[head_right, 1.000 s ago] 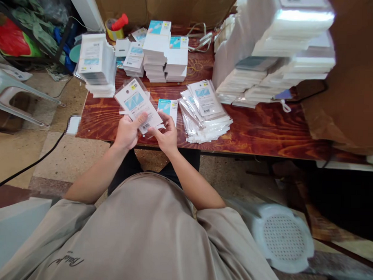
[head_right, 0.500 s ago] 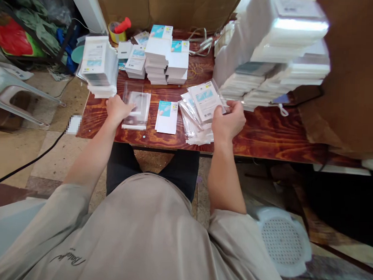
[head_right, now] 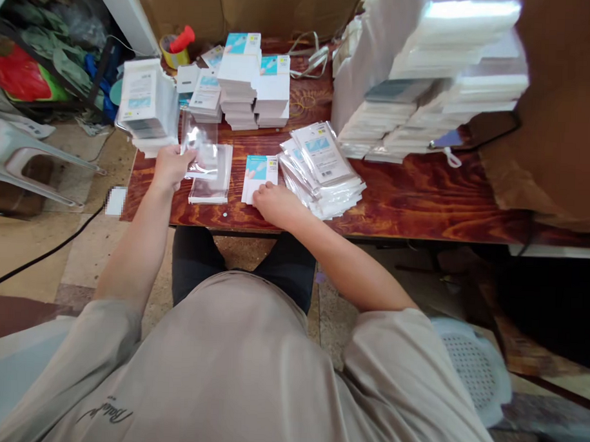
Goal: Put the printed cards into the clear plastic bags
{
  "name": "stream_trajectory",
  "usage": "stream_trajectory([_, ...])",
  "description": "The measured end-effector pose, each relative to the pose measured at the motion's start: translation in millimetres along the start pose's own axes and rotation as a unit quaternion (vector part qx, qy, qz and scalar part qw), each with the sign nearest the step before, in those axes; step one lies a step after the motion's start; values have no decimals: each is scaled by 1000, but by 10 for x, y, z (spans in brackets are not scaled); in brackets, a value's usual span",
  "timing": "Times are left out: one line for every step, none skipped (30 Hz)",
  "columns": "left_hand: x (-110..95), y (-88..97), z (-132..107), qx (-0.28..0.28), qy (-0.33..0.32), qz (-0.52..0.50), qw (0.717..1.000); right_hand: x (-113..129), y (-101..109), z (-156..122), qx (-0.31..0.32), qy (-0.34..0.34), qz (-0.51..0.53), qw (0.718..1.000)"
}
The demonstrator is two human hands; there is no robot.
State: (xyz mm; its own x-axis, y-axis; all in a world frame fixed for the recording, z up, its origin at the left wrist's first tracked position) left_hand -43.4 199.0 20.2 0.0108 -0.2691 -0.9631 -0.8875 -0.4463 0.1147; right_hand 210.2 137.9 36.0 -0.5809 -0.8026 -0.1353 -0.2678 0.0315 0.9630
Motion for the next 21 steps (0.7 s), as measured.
stream_trajectory([18,-20,-42,8,20,-45,999,25,10,-13,4,8,-19,1000])
stream_trajectory([32,-36,-83,12,35,-84,996,48,15,-28,5,14,-30,999])
stream_trajectory([39,-47,-124,12,43,-118,992,64,13,-42,4,15,-34,999])
stream_trajectory([42,-52,-163,8,44,-146,988,68,9,-58,-1,13,-30,999])
stream_trajectory([43,-53,-202,2,41,-169,985,53,7,-76,-14,5,-20,1000])
stream_trajectory([46,-50,-240,-7,36,-190,981,12,18,-101,-39,-14,-7,999])
stream_trajectory([52,-45,-280,-17,31,-207,978,-60,48,-140,-78,-46,10,996])
stream_trajectory([59,-41,-320,-28,24,-221,975,-158,101,-204,-133,-89,32,987])
stream_trajectory([66,-39,-359,-37,18,-233,972,-266,167,-298,-198,-138,58,969])
stream_trajectory([71,-42,-398,-44,11,-243,969,-372,235,-421,-266,-189,93,941])
stream_trajectory([73,-50,-435,-48,5,-252,966,-467,288,-567,-332,-240,136,902])
stream_trajectory([75,-64,-470,-50,-1,-261,964,-539,314,-713,-387,-286,189,856])
stream_trajectory([77,-82,-503,-49,-5,-268,962,-580,307,-840,-428,-323,253,805])
stream_trajectory([80,-101,-534,-49,-7,-274,960,-588,266,-925,-450,-348,325,755])
stream_trajectory([82,-122,-564,-49,-9,-280,959,-563,199,-957,-452,-363,401,709])
stream_trajectory([84,-145,-593,-48,-12,-284,957,-505,118,-937,-438,-366,475,670])
stream_trajectory([86,-173,-623,-45,-13,-289,956,-424,38,-877,-412,-359,539,641])
stream_trajectory([89,-203,-653,-41,-14,-294,955,-336,-35,-800,-384,-351,588,619])
stream_trajectory([93,-234,-684,-37,-14,-299,953,-261,-99,-731,-364,-348,619,603])
stream_trajectory([100,-266,-717,-33,-15,-306,951,-211,-156,-677,-353,-353,635,590])
stream_trajectory([109,-295,-753,-29,-15,-313,949,-186,-203,-643,-354,-366,637,579])
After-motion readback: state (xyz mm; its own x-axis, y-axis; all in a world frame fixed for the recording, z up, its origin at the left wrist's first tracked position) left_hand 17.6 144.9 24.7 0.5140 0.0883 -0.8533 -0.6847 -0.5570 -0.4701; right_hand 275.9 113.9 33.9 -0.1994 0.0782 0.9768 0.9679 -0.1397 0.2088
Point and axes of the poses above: each hand's wrist, its own z-axis towards the middle knuckle, its own y-axis out of the back of the hand, x = y × z, the point moved 8 cm from there along z, towards the middle knuckle, and after that the axes turned 13 degrees about -z, right-handed, at the moved point
